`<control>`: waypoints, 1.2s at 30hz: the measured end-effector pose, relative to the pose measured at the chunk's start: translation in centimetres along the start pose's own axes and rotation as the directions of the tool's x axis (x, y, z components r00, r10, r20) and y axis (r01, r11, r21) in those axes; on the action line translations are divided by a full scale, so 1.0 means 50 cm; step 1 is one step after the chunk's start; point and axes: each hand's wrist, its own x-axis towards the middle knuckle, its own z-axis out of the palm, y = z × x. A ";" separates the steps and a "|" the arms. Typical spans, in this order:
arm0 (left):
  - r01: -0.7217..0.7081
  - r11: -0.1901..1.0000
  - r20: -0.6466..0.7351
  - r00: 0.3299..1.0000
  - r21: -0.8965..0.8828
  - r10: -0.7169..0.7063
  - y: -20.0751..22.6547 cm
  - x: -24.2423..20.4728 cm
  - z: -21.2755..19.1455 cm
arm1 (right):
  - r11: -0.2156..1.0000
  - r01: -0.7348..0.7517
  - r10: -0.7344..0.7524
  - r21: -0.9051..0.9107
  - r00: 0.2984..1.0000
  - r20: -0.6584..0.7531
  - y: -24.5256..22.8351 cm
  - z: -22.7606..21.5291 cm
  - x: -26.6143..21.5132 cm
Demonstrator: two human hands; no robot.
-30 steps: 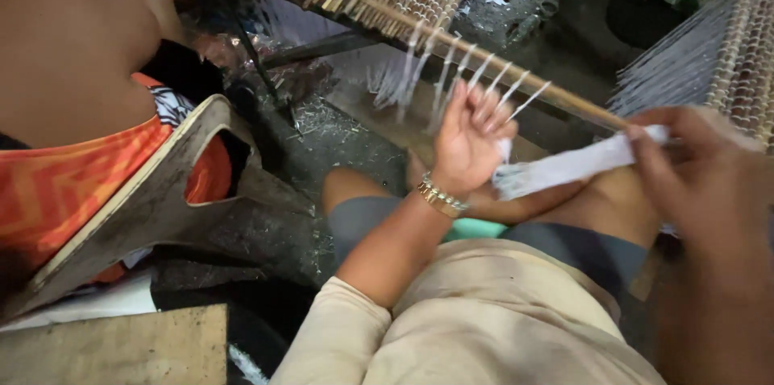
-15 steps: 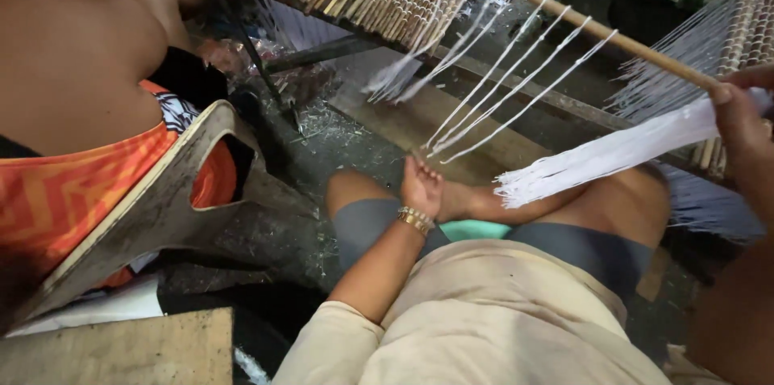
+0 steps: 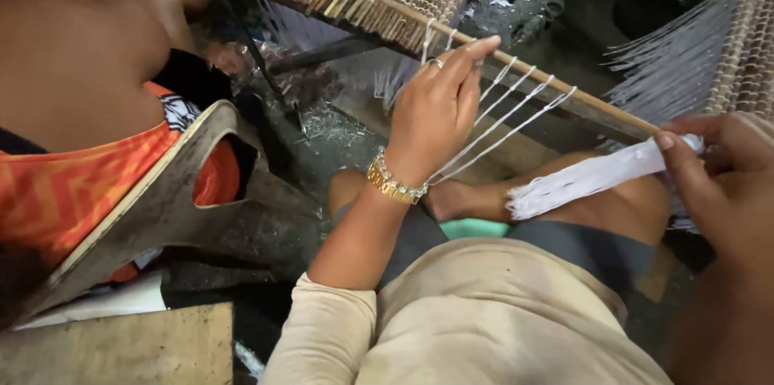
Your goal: Tying white thread loops onto a wooden rod to prepare a weaving frame
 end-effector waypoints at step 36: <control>0.376 0.622 0.343 0.922 -0.687 -0.179 0.073 -0.110 0.185 | 0.975 0.120 -0.103 -0.186 0.990 0.099 -0.128 0.022 -0.006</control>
